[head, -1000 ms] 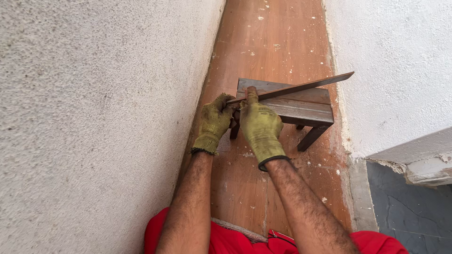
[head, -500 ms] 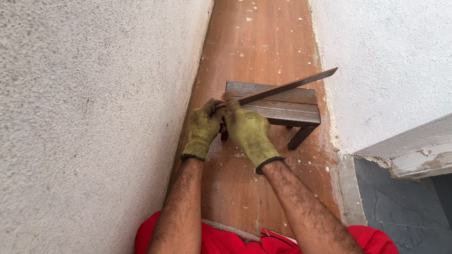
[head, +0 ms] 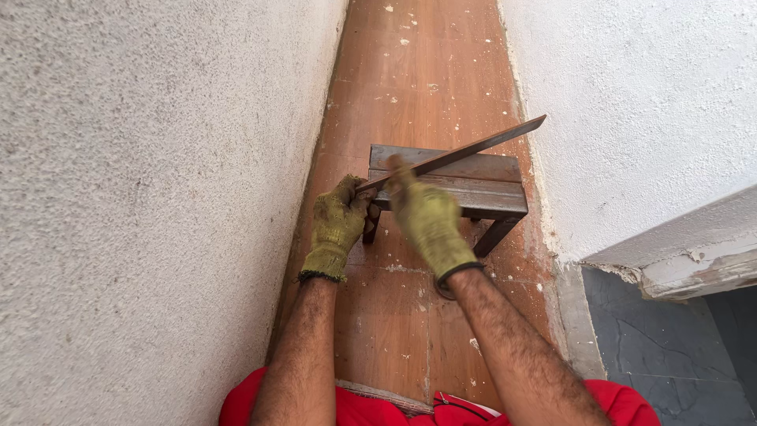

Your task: The person sits on the floor and uses a metal file to sharpen a long metal bar. They hold the bar with one hand and rub the file along its length with the other, repeating the motion continuously.

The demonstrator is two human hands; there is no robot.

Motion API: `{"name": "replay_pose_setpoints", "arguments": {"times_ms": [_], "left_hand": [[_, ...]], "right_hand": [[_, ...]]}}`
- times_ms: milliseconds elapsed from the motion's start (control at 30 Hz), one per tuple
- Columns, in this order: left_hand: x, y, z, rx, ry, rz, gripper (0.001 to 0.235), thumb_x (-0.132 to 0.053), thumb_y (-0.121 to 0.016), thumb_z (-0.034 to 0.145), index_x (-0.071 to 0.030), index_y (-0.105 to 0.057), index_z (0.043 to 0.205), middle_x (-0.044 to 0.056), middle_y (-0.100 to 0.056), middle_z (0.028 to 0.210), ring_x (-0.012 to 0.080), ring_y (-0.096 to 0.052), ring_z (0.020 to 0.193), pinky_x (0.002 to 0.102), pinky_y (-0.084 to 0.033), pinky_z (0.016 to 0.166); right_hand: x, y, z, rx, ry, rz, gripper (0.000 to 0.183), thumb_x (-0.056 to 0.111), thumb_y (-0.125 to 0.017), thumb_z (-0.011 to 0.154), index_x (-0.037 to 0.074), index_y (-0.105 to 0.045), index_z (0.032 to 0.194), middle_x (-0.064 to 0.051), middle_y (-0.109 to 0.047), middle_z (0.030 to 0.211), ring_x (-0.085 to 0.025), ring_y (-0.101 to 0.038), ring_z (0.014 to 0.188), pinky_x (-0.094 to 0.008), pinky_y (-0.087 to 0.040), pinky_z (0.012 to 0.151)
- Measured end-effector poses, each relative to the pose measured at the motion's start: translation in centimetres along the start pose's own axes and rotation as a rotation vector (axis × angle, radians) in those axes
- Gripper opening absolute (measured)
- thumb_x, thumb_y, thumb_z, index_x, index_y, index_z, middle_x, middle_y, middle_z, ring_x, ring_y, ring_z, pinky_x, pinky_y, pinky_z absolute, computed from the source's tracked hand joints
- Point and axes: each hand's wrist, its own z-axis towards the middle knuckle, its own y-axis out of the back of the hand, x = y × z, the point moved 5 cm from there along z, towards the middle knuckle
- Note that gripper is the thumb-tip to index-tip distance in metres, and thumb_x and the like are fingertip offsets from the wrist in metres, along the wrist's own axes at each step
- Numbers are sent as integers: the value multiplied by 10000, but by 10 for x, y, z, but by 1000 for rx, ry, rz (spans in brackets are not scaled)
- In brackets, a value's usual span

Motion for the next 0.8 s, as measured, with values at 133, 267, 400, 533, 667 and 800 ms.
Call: {"name": "replay_pose_setpoints", "arguments": {"times_ms": [133,267,400,533,667,800], "left_hand": [[-18,10,-4,-29,-221,-24,146,-162,-625,979,-88,-717,1065,0,-753,770,55,-711,649,256,-554,563],[-11,6,-4,112,91,-182,147,-201,-674,989,-78,-740,1035,48,-711,688,93,-650,571,288,-528,503],[-8,18,-3,183,173,-347,131,-129,-681,967,-43,-730,1053,51,-710,686,94,-620,551,277,-521,502],[11,35,13,242,265,-412,150,-99,-657,966,-20,-700,1087,85,-715,677,128,-617,526,300,-521,486],[17,52,27,236,241,-431,169,-58,-641,957,-7,-674,1115,101,-717,703,141,-643,555,311,-541,503],[16,55,17,185,255,-325,159,-79,-659,974,-13,-690,1115,98,-712,716,136,-618,565,307,-515,514]], "right_hand": [[-26,43,3,-332,-97,-51,629,610,-158,1065,329,-470,1532,-55,-670,740,-80,-356,398,-276,-340,334],[-44,61,15,-321,-91,-100,528,582,-191,1126,402,-418,1568,-8,-746,1005,-133,-520,520,-360,-548,494],[-36,65,14,-513,103,-512,576,571,-375,1018,403,-303,1564,-42,-794,936,-181,-695,742,-464,-576,720],[-85,87,13,-342,-4,-453,478,442,-426,1105,504,-329,1569,11,-788,1137,-114,-641,611,-323,-576,631],[-124,143,3,-797,286,-208,645,165,-548,1059,348,-308,1629,22,-681,1388,-147,-654,739,-323,-599,674],[-150,159,16,-1075,490,-332,597,158,-577,1103,255,-301,1623,-18,-626,1517,-187,-699,1218,-308,-600,969]]}}
